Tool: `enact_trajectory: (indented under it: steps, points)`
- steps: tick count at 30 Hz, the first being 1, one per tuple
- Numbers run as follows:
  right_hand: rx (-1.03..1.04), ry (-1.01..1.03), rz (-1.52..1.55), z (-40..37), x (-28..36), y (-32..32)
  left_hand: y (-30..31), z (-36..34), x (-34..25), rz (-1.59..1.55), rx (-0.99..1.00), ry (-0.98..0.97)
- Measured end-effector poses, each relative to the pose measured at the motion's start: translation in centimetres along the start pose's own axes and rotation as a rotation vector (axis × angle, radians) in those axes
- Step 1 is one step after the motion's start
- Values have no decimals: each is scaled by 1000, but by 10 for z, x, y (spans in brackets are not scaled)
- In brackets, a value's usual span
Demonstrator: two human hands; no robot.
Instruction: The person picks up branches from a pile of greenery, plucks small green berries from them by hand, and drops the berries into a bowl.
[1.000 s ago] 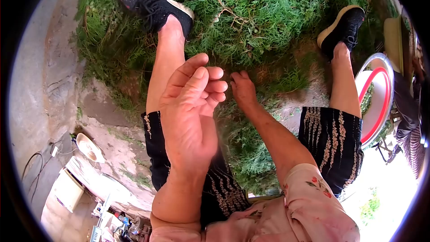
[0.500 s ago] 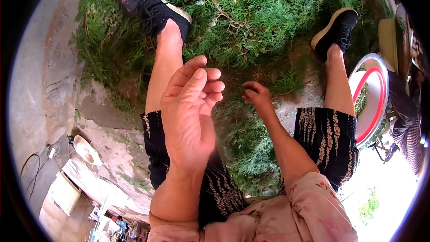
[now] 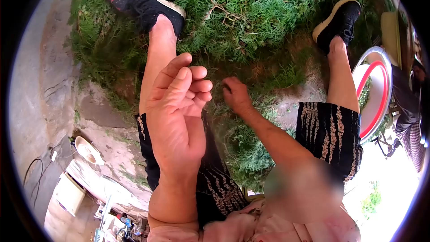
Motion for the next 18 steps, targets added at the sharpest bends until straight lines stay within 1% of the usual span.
enact_trajectory:
  steps: [1, 2, 4, 6, 11, 16, 18]
  points:
    - [-8, 60, 62, -2, 6, -7, 0, 0, 1, -2, 6, 5]
    - [50, -41, 100, -3, 1, -22, 1, 1, 1, -4, 11, 6]
    - [149, -146, 148, -3, 2, -49, 1, 1, 1, -9, 23, 9]
    - [206, -140, 147, 2, 10, -64, 0, 2, 2, -19, 41, 14]
    - [280, -141, 153, 15, 17, -72, -4, 0, 6, 19, 27, 1]
    - [289, -153, 156, 17, 19, -74, -2, 1, 7, 15, 32, 23]
    - [287, -152, 158, 16, 21, -77, -5, -2, 3, 36, 27, -73]
Point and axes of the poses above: each hand's wrist, its own z-axis towards the middle knuckle, its own y-axis out of the back of the hand, x = y × z, the point moved 7 cm from there along z, towards the middle knuckle, and after that the axes turned 12 degrees about -x, right-handed, at the moved point
